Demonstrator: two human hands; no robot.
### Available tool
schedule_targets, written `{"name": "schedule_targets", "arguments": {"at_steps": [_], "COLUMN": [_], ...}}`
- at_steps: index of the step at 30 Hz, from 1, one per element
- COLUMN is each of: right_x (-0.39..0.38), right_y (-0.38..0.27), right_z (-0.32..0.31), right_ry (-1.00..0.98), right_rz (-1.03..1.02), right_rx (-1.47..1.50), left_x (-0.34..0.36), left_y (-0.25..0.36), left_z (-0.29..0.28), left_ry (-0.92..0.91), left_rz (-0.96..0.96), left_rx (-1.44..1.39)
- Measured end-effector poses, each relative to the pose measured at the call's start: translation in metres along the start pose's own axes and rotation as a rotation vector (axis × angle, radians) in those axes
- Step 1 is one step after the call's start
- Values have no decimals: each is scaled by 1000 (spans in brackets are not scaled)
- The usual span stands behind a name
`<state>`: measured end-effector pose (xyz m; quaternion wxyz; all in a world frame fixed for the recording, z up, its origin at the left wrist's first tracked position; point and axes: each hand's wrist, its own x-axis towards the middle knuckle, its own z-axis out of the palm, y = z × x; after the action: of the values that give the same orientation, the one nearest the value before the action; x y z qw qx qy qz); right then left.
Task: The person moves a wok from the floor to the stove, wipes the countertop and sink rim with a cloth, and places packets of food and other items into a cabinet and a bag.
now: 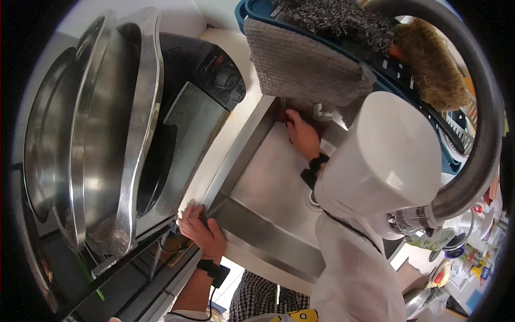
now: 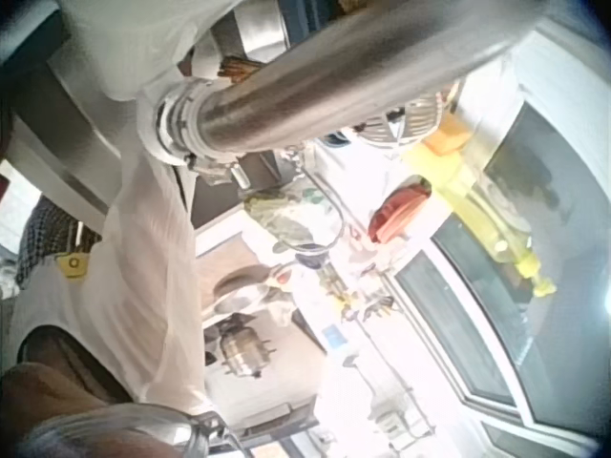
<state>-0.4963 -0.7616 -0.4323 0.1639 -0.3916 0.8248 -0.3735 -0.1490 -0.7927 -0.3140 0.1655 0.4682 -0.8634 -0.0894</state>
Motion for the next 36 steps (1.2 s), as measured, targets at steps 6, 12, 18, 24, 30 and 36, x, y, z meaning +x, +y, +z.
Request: {"name": "schedule_targets", "arguments": {"at_steps": [6,12,18,24,30,36], "right_x": [-40,-103,-68,-70,-164,-78], "right_y": [22,38,2,31,105,52], "right_z": [-29,-70,-67,-72,-100,-10], "right_ry": [-149,-92,16,50,-76,-117], "right_rz": [203,229,-48,-93,196,32], "right_rx": [-94,-128,-11,-51,-478,-217], "left_x": [-3,-3,4,-10,-2,1], "left_y": [-4,-4,9,-15,6,14], "left_z": [-2,2,-2,16,6,4], "left_ry": [4,23,29,74,76,96], "left_rz": [-11,-28,50,24,56,67], "left_rx": [11,25,4,-37,21,25]}}
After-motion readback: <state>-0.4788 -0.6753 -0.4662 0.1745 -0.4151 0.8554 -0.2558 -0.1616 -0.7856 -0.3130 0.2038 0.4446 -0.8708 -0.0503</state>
